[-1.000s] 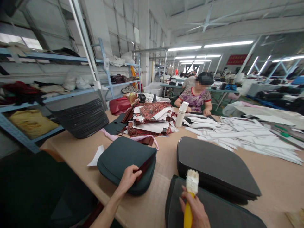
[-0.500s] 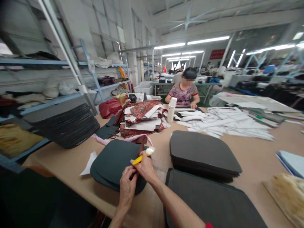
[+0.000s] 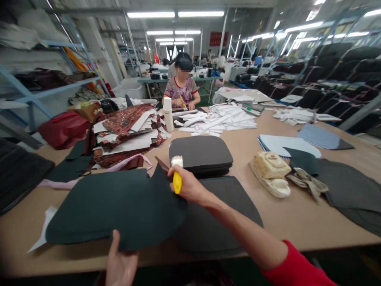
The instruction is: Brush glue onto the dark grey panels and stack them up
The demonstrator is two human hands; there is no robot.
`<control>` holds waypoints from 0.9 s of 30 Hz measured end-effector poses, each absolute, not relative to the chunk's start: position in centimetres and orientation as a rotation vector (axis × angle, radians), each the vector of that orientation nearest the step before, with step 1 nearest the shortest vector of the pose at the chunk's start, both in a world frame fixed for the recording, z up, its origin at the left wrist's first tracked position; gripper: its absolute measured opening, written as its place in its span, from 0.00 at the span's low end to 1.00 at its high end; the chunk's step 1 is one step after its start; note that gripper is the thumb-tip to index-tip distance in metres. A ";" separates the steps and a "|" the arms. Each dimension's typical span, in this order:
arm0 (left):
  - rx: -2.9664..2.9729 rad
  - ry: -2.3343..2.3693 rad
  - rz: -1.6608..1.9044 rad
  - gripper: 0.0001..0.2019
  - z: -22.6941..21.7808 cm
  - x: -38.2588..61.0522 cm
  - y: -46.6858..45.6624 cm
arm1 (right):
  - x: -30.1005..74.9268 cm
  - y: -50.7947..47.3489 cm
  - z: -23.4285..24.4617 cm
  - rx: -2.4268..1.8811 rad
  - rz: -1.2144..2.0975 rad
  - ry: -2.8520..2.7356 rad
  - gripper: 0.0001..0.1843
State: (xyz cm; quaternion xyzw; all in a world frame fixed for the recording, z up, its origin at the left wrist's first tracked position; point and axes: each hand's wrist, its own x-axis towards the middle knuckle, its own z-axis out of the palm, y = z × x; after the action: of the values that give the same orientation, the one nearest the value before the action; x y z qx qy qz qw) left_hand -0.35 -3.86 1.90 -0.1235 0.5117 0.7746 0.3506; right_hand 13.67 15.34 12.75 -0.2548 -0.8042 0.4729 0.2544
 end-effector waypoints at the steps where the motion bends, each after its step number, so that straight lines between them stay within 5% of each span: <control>1: -0.341 1.400 1.958 0.25 2.3 -0.1 -3.4 | 16.1 15.7 12.8 -0.728 1.262 -2.206 0.13; 9: 0.651 1.957 1.428 0.22 -0.8 4.9 1.3 | 32.6 17.9 4.6 -1.471 0.742 -2.089 0.13; 14: 0.849 2.132 1.232 0.18 -1.9 5.4 2.4 | 36.7 18.5 -0.5 -1.600 0.734 -1.957 0.14; 27: 1.103 2.458 1.059 0.19 -0.7 6.5 1.1 | 39.8 19.3 -0.1 -1.496 0.682 -1.994 0.14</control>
State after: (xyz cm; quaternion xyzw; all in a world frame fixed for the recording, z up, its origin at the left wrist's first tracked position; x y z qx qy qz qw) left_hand 6.49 1.06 -0.71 0.3780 0.8426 0.3631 0.1233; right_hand 39.84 19.32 -0.10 -0.5565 -0.7417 0.2537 0.2753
